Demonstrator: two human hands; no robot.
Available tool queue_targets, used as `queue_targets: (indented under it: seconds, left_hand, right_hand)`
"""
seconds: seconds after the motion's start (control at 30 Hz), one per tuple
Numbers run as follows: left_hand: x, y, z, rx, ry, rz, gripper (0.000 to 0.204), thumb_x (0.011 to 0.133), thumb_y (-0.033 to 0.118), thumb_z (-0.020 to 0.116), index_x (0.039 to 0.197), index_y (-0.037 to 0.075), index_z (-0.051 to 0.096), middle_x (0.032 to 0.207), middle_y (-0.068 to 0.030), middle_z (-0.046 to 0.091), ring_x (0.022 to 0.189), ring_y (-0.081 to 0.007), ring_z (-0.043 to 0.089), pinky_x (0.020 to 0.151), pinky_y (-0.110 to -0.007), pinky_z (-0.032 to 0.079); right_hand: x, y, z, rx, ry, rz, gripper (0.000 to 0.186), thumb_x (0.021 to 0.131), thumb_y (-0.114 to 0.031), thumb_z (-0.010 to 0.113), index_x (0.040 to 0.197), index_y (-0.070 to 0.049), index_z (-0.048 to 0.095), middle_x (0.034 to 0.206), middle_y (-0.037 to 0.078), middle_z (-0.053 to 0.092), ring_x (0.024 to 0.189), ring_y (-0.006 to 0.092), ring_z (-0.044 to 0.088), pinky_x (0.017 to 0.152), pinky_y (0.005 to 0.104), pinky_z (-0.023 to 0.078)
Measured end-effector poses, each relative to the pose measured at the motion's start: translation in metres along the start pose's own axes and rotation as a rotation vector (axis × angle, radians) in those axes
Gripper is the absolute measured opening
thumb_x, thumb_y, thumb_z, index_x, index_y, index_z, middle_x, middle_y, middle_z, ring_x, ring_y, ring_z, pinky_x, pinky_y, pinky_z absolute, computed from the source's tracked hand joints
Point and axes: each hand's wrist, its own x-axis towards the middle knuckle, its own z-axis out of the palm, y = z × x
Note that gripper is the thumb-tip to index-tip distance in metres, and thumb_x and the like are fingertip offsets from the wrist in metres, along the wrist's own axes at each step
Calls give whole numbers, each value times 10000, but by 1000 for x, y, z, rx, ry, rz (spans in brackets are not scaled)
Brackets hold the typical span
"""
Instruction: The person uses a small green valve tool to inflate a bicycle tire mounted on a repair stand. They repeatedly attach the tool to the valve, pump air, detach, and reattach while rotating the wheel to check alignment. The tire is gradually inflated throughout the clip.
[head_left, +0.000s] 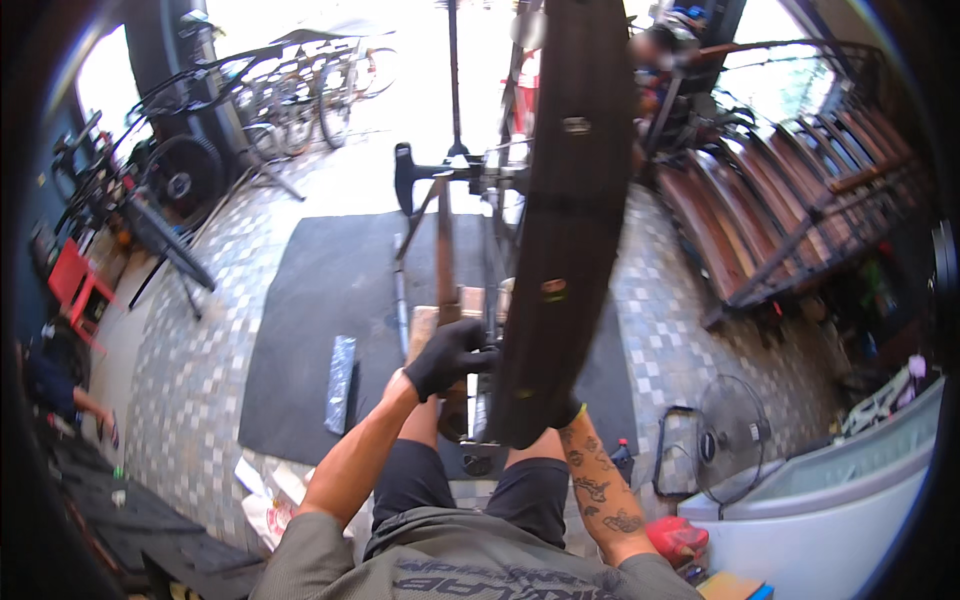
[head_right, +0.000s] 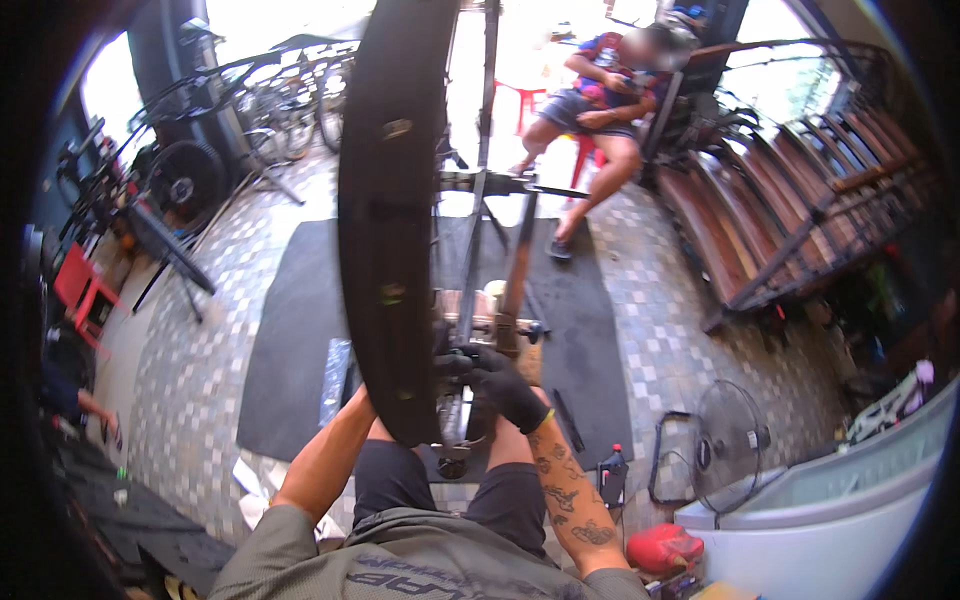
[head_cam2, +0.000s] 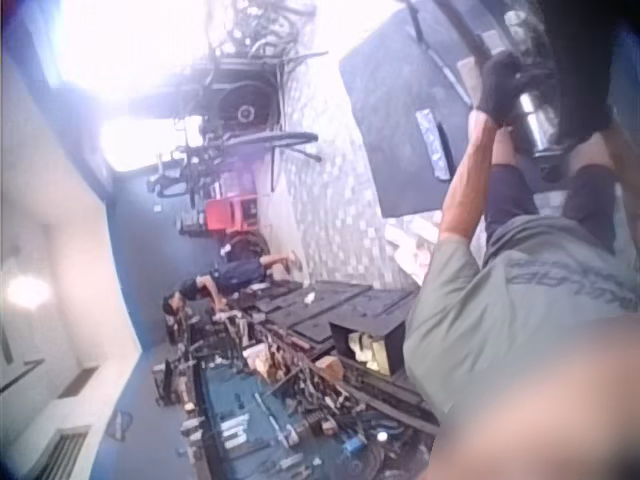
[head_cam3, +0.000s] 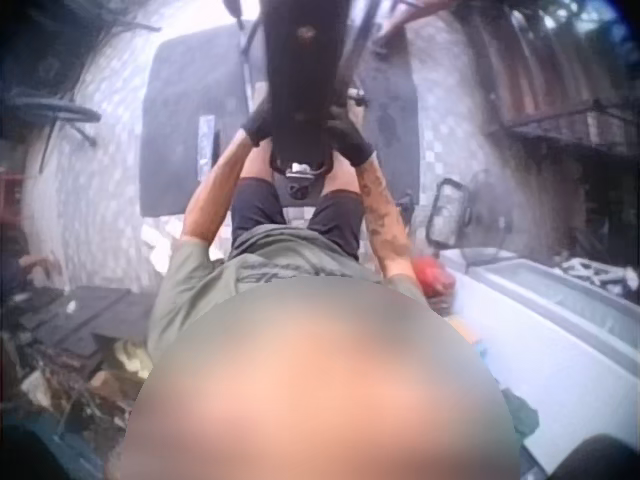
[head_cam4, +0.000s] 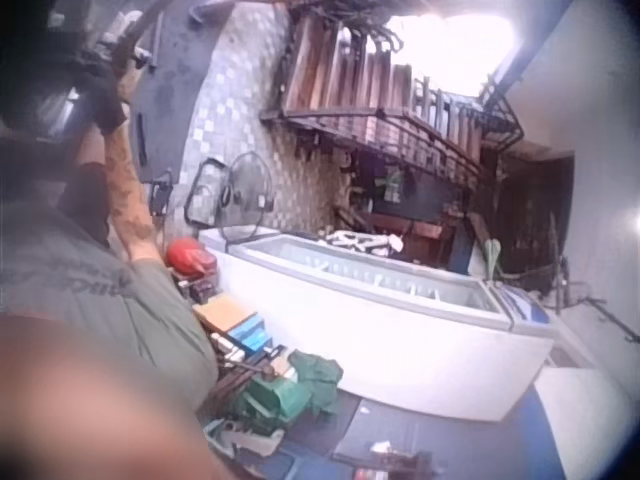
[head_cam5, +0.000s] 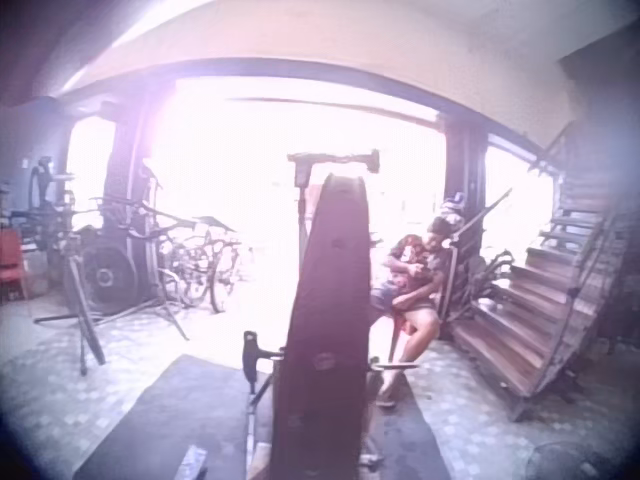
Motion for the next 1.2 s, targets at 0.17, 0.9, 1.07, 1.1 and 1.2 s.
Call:
queue_targets:
  seconds: [0.17, 0.9, 1.07, 1.1, 1.2]
  left_hand:
    - [-15, -5, 15, -145, 186, -254, 345, 851, 289, 823, 822, 8, 624, 690, -28, 522, 663, -133, 492, 603, -358, 406]
    - [17, -28, 10, -630, 5, -68, 582, 1065, 345, 559, 1503, -22, 450, 1432, -161, 586, 1275, -244, 591, 1061, -369, 464]
    - [18, -21, 10, -364, 21, -51, 662, 1008, 412, 614, 1476, -34, 473, 1445, -195, 572, 1328, -312, 556, 1120, -404, 413]
    - [19, -20, 10, -384, 31, -78, 649, 1006, 377, 631, 1479, -38, 469, 1444, -189, 574, 1328, -298, 559, 1119, -393, 417]
    - [20, -18, 11, -424, 49, -87, 628, 1006, 318, 660, 1484, -39, 467, 1442, -172, 581, 1327, -269, 564, 1118, -367, 423]
  right_hand:
    - [-12, -13, -1, -283, 50, -15, 321, 927, -12, 695, 1246, 1, 662, 1202, 74, 711, 1101, 145, 662, 955, 306, 533]
    - [-20, -6, 17, -422, 403, -275, 214, 914, -82, 762, 1103, 19, 748, 962, 40, 756, 883, 85, 678, 833, 260, 545]
    - [-12, -4, 12, -413, 473, -327, 220, 892, -102, 764, 1072, 24, 765, 905, 68, 765, 818, 105, 693, 758, 277, 548]
    - [-11, -3, 11, -391, 473, -317, 220, 891, -103, 765, 1071, 23, 765, 906, 67, 766, 819, 105, 693, 758, 277, 548]
    - [-8, -2, 7, -371, 520, -282, 221, 887, -112, 775, 1065, 20, 767, 898, 56, 764, 816, 98, 687, 753, 269, 544]
